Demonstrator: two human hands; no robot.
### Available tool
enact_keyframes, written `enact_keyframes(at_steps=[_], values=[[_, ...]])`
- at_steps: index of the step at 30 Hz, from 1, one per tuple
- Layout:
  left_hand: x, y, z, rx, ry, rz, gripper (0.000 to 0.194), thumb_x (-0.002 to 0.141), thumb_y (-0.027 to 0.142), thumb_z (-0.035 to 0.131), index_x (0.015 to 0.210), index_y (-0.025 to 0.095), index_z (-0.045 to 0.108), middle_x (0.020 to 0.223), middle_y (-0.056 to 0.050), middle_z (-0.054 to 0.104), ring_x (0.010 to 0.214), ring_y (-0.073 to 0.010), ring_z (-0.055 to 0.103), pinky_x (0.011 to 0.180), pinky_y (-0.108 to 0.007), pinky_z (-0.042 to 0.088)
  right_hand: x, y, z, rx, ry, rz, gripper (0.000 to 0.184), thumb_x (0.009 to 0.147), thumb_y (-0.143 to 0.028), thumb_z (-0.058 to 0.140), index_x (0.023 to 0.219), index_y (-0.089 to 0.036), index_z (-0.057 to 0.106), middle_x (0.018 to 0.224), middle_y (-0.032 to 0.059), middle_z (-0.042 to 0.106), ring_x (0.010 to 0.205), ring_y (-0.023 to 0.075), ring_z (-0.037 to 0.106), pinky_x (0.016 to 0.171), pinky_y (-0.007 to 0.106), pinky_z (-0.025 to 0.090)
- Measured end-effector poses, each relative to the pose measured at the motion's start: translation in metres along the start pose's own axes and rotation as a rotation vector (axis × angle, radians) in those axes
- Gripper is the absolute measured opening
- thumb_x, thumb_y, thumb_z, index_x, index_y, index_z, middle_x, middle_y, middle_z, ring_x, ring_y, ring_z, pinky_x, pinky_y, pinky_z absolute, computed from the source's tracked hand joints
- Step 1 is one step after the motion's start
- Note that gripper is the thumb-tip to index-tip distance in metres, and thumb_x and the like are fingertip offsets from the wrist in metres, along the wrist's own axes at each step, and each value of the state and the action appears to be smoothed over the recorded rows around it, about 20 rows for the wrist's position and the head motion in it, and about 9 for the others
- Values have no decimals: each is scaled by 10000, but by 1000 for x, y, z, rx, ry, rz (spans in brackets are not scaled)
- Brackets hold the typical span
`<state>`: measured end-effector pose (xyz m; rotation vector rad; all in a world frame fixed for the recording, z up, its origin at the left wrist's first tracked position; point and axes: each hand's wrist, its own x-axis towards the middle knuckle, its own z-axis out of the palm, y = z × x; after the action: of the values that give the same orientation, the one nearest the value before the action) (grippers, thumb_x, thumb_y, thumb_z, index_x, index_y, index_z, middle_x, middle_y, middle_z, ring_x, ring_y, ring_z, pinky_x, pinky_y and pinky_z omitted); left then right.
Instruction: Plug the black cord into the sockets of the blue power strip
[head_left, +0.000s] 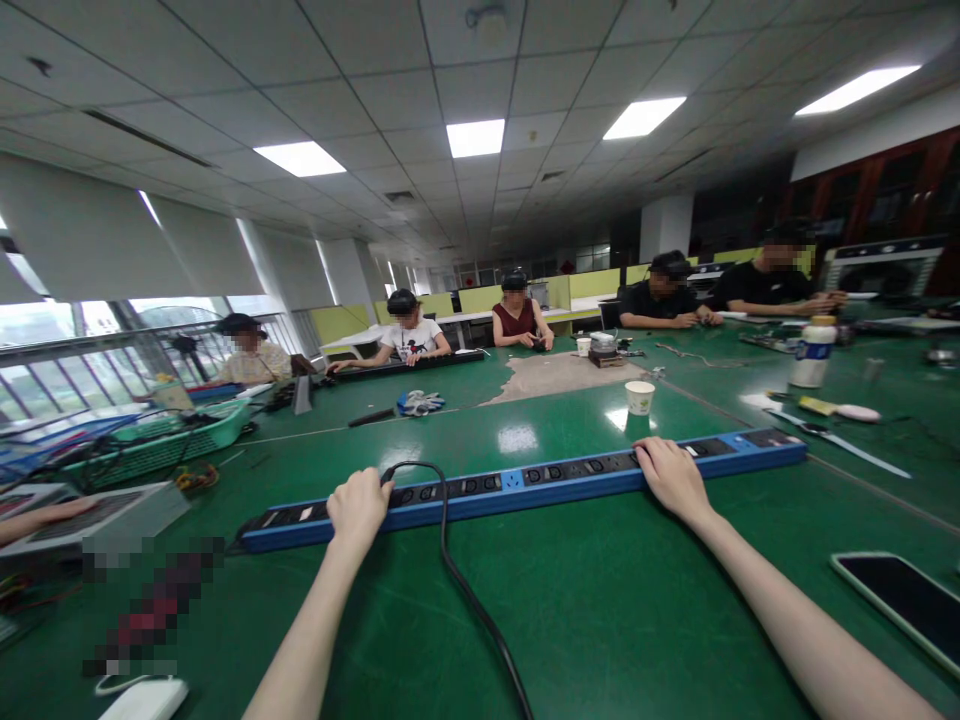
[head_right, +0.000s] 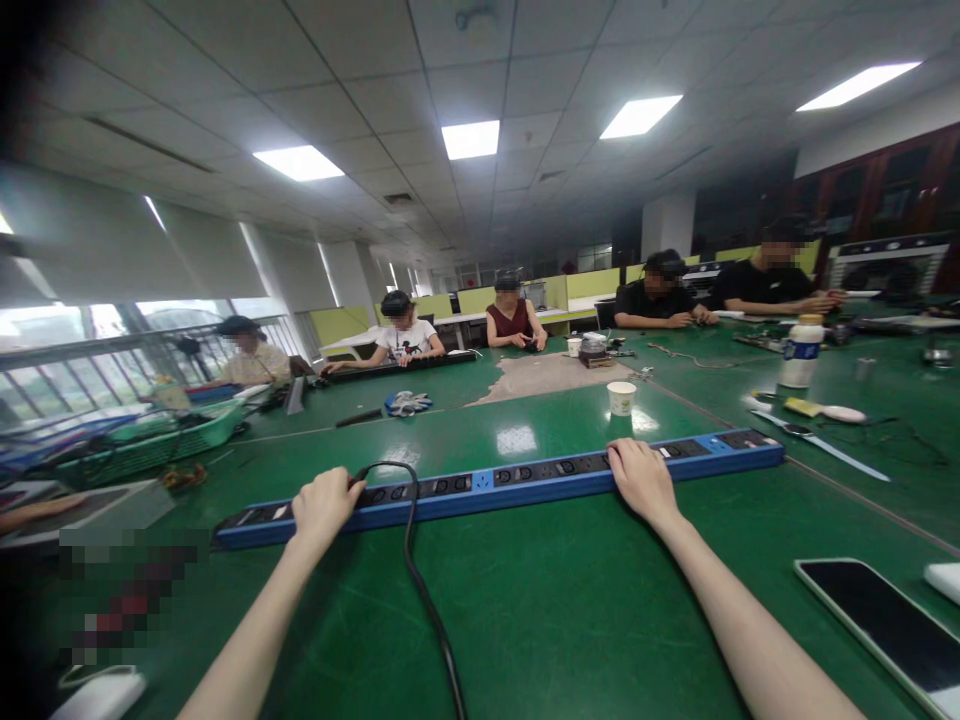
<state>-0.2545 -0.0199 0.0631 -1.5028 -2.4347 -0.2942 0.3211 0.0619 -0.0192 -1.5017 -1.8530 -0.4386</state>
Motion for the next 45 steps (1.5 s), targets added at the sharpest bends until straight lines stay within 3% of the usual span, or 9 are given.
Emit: enact_keyframes(at_steps=[18,21,23,26,27,32,35,40,45], values=[[1,-3,-2,-108,-46,-59,397,923,547,560,1065,225,743,1137,-168,741,1023,-365,700,806,-398,502,1,-1,0,13,8,12,355,1042,-393,333,1088,-262,661,1092,66,720,1046,250,603,949,399,407],[0,1,-17,-97,-16,-57,383,923,543,560,1063,236,740,1113,-158,741,985,-353,705,798,-399,501,1,-2,-1,6,7,13,357,1043,-391,327,1093,-267,658,1098,62,720,1050,249,602,950,398,408],[-1,5,-35,-123,94,-37,388,946,533,529,1119,245,722,1146,-139,732,991,-342,698,795,-396,500,1,-2,-1,5,6,15,361,1043,-392,323,1094,-263,657,1100,67,719,1055,251,600,956,400,407],[-3,12,-63,-188,284,107,390,985,509,475,1200,253,677,1210,-100,705,1055,-299,677,814,-356,495,1,-3,-2,5,4,16,359,1038,-391,335,1092,-256,663,1100,76,720,1054,253,599,958,405,408],[-5,14,-71,-206,281,168,381,986,492,483,1220,255,668,1212,-89,701,1063,-281,674,822,-338,493,1,-3,-2,6,2,17,357,1035,-389,339,1092,-255,665,1100,77,720,1052,254,599,954,405,409],[-16,26,-84,-192,-48,457,293,924,373,600,1170,256,708,1180,-84,700,1064,-251,673,896,-303,475,1,-2,-2,11,0,20,364,1033,-396,331,1076,-254,664,1085,80,721,1048,258,601,936,405,415],[-19,28,-79,-204,-115,494,261,861,300,662,1114,268,718,1119,-78,725,1049,-253,686,895,-300,472,1,0,-1,15,0,18,365,1036,-401,327,1074,-258,661,1080,77,720,1046,258,603,930,403,416],[-17,31,-68,-404,-258,395,294,893,294,590,1175,273,671,755,-7,759,785,-230,750,771,-296,523,1,0,0,11,4,16,364,1039,-398,328,1088,-260,662,1088,75,721,1052,254,605,944,404,416],[-15,42,-53,-768,-520,131,368,932,205,459,1286,212,556,791,-40,793,672,-185,765,669,-262,571,1,-1,0,8,6,16,366,1038,-392,333,1092,-256,669,1088,81,723,1053,259,605,950,410,418]])
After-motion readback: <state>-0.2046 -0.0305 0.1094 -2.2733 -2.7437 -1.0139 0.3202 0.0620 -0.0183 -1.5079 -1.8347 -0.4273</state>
